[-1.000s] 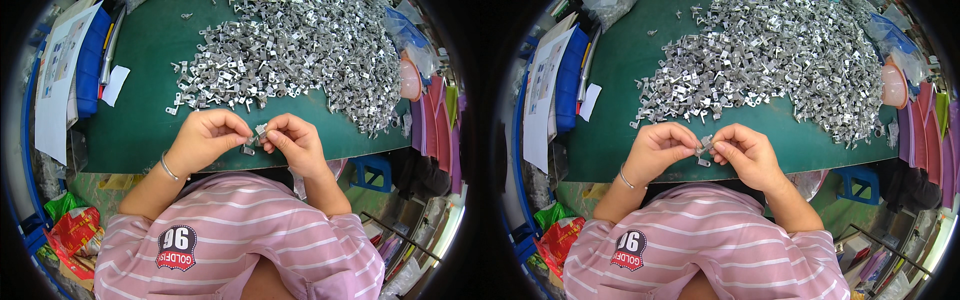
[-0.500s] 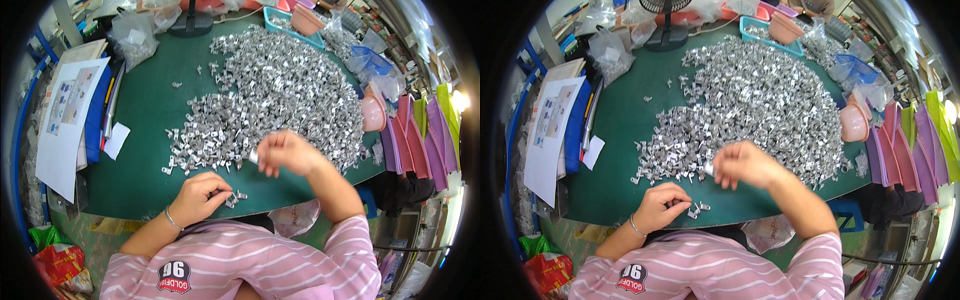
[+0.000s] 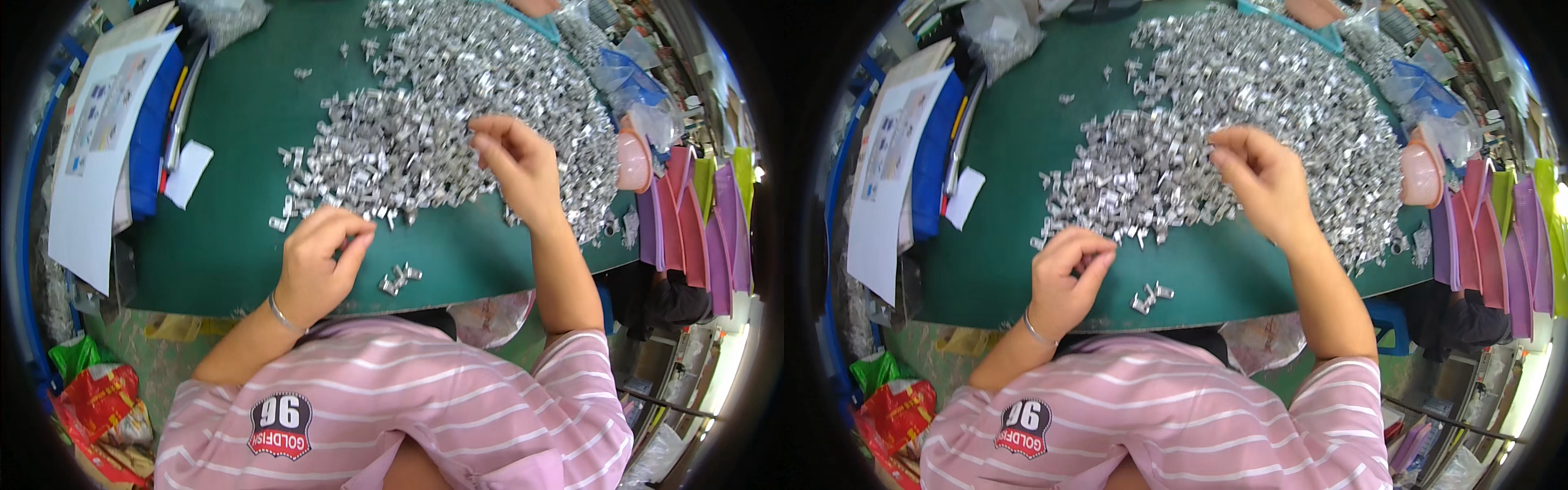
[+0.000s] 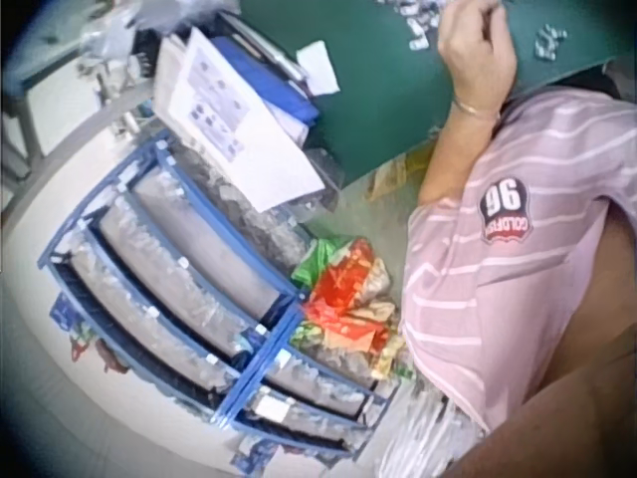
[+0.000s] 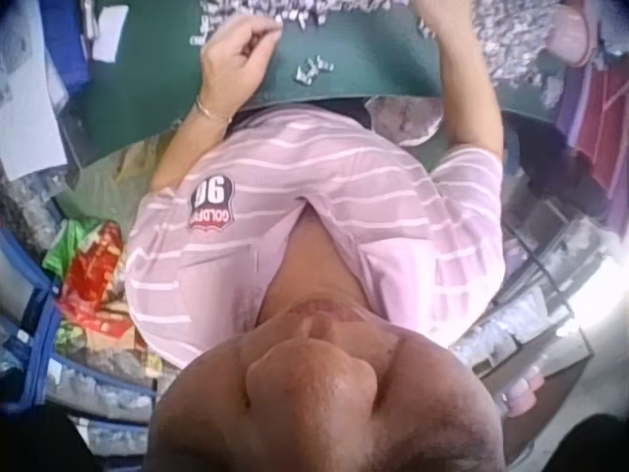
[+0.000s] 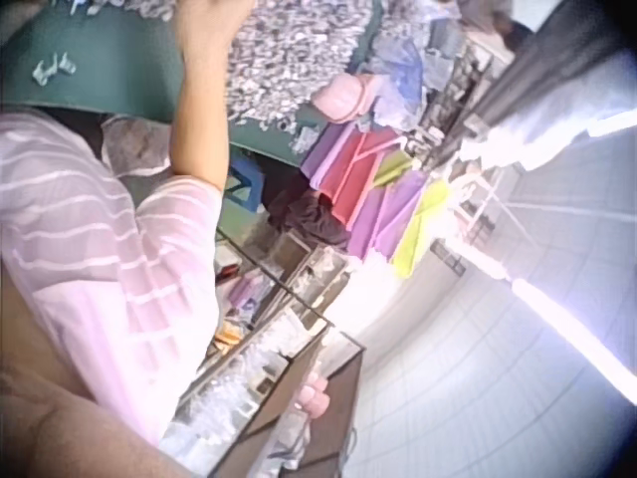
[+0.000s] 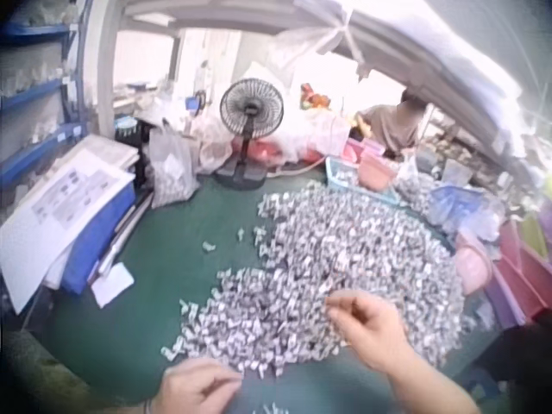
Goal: The person picks up and snaps together small metal clips by hand at a workstation, handling the pieces one at a time from a large pile on the table.
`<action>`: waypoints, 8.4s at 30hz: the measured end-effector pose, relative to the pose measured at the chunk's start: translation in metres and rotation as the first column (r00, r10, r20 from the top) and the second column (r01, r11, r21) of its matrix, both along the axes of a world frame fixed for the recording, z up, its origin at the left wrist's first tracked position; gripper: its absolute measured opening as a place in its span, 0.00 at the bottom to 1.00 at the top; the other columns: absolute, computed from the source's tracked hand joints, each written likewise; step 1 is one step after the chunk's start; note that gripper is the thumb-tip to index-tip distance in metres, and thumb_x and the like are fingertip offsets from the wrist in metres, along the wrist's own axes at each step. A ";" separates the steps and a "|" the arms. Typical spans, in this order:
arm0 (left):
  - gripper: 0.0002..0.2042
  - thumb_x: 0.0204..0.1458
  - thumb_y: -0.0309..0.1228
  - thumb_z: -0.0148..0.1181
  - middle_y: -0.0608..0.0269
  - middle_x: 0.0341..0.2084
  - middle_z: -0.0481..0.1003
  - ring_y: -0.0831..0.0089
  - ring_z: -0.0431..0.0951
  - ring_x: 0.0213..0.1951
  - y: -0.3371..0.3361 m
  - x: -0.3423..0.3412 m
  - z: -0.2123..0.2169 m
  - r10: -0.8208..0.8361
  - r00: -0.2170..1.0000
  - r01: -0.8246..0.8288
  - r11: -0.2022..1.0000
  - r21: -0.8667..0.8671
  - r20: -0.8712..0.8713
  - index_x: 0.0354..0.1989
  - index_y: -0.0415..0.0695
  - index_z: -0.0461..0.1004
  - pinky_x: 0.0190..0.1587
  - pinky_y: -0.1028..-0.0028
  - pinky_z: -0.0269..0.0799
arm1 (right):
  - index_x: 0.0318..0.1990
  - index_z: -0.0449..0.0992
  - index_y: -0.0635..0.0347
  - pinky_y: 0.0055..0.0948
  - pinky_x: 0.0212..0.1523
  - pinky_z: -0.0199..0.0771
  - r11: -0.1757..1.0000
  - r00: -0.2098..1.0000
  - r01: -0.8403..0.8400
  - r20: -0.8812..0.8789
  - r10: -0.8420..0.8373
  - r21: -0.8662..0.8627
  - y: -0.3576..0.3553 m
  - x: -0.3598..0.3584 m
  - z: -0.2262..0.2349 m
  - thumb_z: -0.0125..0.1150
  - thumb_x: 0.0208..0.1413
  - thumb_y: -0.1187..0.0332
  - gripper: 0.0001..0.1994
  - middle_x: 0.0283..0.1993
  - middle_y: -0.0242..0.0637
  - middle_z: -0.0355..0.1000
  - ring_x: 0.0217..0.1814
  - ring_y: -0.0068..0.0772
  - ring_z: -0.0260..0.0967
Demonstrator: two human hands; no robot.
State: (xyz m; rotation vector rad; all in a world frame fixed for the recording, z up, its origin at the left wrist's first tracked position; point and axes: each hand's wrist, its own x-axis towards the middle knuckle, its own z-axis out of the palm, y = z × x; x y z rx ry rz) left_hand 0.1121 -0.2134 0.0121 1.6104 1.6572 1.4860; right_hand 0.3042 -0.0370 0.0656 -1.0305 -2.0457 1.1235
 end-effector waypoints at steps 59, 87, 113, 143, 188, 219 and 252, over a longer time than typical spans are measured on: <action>0.04 0.54 0.19 0.57 0.54 0.32 0.77 0.71 0.80 0.35 -0.005 0.000 -0.004 -0.210 0.552 0.474 0.875 -0.096 0.807 0.35 0.32 0.70 0.36 0.76 0.79 | 0.38 0.69 0.69 0.30 0.46 0.77 0.965 0.803 -0.214 -0.590 0.086 -0.151 -0.112 -0.008 -0.066 0.60 0.49 0.87 0.10 0.41 0.48 0.72 0.44 0.35 0.73; 0.05 0.48 0.16 0.61 0.54 0.28 0.77 0.70 0.81 0.28 -0.015 -0.014 0.004 -0.074 0.656 0.497 0.791 -0.356 0.751 0.31 0.33 0.71 0.30 0.77 0.79 | 0.28 0.73 0.63 0.31 0.31 0.72 0.914 0.987 -0.011 -0.141 0.074 0.405 -0.110 -0.009 -0.056 0.65 0.42 0.83 0.08 0.27 0.39 0.73 0.32 0.41 0.74; 0.02 0.49 0.18 0.60 0.62 0.31 0.76 0.83 0.75 0.26 -0.016 -0.001 -0.012 -0.088 0.995 0.094 0.978 -0.185 0.039 0.31 0.33 0.75 0.24 0.85 0.68 | 0.33 0.78 0.68 0.19 0.36 0.64 0.831 0.922 -0.254 -0.383 0.054 -0.494 -0.102 0.011 -0.049 0.61 0.53 0.77 0.03 0.33 0.32 0.69 0.34 0.20 0.64; 0.08 0.44 0.16 0.61 0.57 0.30 0.72 0.67 0.76 0.29 -0.030 -0.002 0.001 -0.120 0.977 0.080 0.972 -0.220 -0.177 0.34 0.35 0.75 0.30 0.74 0.70 | 0.31 0.76 0.64 0.28 0.27 0.68 0.970 0.983 -0.137 0.152 0.107 0.199 -0.107 0.022 -0.053 0.65 0.48 0.75 0.04 0.29 0.37 0.70 0.25 0.34 0.67; 0.07 0.46 0.17 0.60 0.59 0.30 0.73 0.70 0.74 0.25 -0.010 0.007 -0.008 -0.154 0.971 0.129 0.982 -0.138 -0.185 0.35 0.37 0.76 0.27 0.75 0.69 | 0.30 0.77 0.62 0.36 0.30 0.71 0.943 0.977 -0.076 0.211 0.006 0.324 -0.086 0.002 -0.052 0.64 0.49 0.71 0.04 0.30 0.38 0.71 0.30 0.43 0.71; 0.04 0.53 0.19 0.58 0.58 0.31 0.77 0.75 0.79 0.30 -0.003 0.004 -0.011 0.029 0.872 0.134 0.946 -0.295 0.488 0.36 0.34 0.72 0.32 0.78 0.77 | 0.31 0.76 0.65 0.30 0.30 0.68 0.968 0.953 -0.249 0.172 0.251 -0.036 -0.072 0.034 -0.046 0.62 0.48 0.74 0.04 0.27 0.40 0.70 0.28 0.37 0.69; 0.04 0.52 0.21 0.59 0.57 0.34 0.76 0.69 0.80 0.36 -0.017 0.006 -0.007 0.056 0.203 0.434 0.890 -0.141 0.978 0.36 0.38 0.73 0.40 0.71 0.80 | 0.41 0.74 0.71 0.25 0.29 0.81 0.532 0.836 -0.370 -0.523 -0.167 -0.762 -0.084 0.004 -0.043 0.57 0.57 0.76 0.08 0.32 0.42 0.76 0.29 0.28 0.76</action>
